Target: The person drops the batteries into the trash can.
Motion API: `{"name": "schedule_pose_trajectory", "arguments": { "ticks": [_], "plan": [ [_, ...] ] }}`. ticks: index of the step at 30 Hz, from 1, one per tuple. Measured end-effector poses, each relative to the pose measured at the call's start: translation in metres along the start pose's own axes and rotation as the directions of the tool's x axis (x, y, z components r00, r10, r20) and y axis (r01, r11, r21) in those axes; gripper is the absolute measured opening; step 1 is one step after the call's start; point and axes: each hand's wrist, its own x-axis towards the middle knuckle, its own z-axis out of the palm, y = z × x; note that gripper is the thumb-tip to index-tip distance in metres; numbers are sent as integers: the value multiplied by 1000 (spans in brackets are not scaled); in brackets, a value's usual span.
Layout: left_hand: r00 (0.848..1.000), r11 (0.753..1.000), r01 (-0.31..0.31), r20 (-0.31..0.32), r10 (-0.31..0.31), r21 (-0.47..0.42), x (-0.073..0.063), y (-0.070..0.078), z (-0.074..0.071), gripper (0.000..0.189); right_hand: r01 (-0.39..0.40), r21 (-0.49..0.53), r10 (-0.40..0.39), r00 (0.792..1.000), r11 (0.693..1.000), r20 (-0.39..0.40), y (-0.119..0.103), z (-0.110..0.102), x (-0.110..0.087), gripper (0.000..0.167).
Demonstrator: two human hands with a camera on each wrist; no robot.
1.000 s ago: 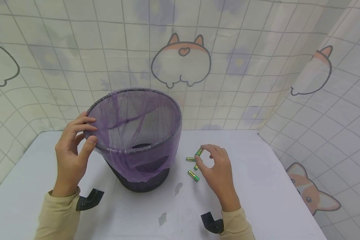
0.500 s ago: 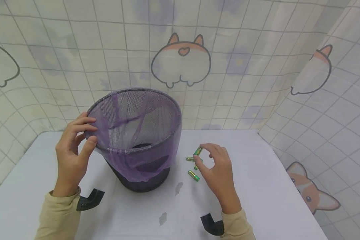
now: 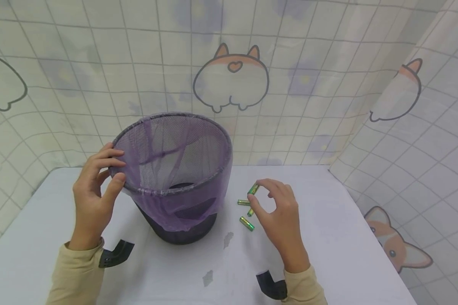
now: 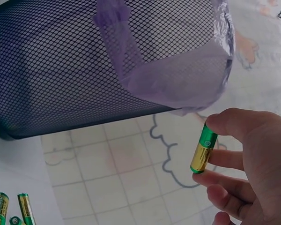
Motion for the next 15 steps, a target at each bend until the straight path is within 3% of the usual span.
{"name": "schedule_pose_trajectory", "arguments": {
  "ticks": [15],
  "plan": [
    [1000,1000,11,0,-11,25,-1,-1,-1,20,1,19,-1,1000,1000,-3,-13,-7,8,35]
  ]
}}
